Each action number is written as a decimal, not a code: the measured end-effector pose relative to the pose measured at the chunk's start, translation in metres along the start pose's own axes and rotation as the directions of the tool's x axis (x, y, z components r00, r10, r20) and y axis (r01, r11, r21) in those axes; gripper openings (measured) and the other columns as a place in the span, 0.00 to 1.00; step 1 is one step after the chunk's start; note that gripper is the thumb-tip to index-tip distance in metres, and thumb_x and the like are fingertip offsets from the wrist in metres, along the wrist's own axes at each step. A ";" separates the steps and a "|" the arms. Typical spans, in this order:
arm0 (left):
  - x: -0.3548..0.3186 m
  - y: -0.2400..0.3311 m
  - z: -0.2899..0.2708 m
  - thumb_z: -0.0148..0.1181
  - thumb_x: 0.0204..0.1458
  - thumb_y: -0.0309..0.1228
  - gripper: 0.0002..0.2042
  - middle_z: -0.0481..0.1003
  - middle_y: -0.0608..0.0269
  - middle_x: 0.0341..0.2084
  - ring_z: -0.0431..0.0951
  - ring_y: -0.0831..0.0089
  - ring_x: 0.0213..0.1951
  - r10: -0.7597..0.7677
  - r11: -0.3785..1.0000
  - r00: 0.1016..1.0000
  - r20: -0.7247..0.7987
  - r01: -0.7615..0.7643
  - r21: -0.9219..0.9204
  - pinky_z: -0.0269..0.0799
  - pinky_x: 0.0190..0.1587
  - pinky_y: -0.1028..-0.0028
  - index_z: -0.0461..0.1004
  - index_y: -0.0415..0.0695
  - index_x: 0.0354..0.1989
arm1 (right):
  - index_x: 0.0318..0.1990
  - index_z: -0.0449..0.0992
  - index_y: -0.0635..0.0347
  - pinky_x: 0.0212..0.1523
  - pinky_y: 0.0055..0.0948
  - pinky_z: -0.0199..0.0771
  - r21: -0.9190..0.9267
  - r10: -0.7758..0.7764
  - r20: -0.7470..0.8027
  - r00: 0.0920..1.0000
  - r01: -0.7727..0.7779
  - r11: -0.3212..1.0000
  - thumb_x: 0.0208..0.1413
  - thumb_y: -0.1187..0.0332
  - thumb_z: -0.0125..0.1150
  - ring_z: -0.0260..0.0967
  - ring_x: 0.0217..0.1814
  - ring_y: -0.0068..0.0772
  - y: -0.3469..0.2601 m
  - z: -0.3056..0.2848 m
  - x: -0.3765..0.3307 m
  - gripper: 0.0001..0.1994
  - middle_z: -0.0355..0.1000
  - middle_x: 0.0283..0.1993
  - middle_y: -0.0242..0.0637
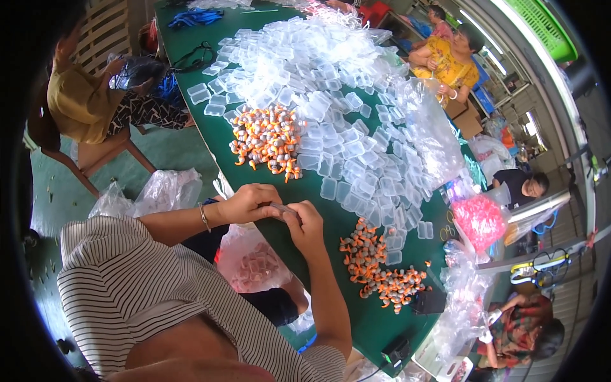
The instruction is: The person places small orange and white parts into clear plastic containers by hand, then closes the lids.
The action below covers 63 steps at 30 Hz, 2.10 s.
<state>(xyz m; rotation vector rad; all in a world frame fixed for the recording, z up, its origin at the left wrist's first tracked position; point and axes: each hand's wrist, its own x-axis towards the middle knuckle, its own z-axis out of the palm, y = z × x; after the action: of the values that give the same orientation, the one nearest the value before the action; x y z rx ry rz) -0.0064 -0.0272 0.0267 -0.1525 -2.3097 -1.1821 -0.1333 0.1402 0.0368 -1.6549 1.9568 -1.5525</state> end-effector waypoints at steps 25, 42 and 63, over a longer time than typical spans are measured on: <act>0.000 0.000 0.005 0.64 0.52 0.43 0.16 0.75 0.57 0.30 0.77 0.58 0.30 -0.075 0.997 0.997 0.027 0.074 0.027 0.70 0.33 0.65 0.77 0.41 0.35 | 0.36 0.75 0.66 0.35 0.31 0.70 0.003 0.021 -0.056 0.998 -0.021 1.000 0.60 0.69 0.57 0.71 0.33 0.40 0.004 0.003 0.001 0.08 0.71 0.32 0.42; -0.013 0.006 -0.003 0.65 0.52 0.34 0.11 0.74 0.56 0.27 0.76 0.57 0.32 -0.083 0.990 0.993 -0.087 0.072 -0.124 0.72 0.34 0.64 0.76 0.38 0.34 | 0.52 0.72 0.59 0.53 0.44 0.62 -0.655 -0.127 -0.174 0.977 -0.018 0.755 0.54 0.68 0.60 0.66 0.52 0.47 0.024 -0.021 0.008 0.17 0.70 0.50 0.41; -0.035 0.035 0.022 0.63 0.49 0.33 0.12 0.75 0.57 0.33 0.78 0.59 0.35 0.247 0.945 0.913 0.324 -0.301 0.128 0.74 0.35 0.62 0.74 0.45 0.41 | 0.50 0.71 0.60 0.53 0.44 0.64 -0.816 -0.070 -0.128 0.989 -0.065 0.575 0.53 0.69 0.62 0.65 0.56 0.47 0.034 -0.023 -0.001 0.17 0.70 0.53 0.42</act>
<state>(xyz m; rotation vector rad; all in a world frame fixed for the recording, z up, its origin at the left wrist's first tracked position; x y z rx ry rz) 0.0256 0.0161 0.0239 -0.6143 -2.5375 -0.8556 -0.1701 0.1493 0.0212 -1.8048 3.0533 -0.7349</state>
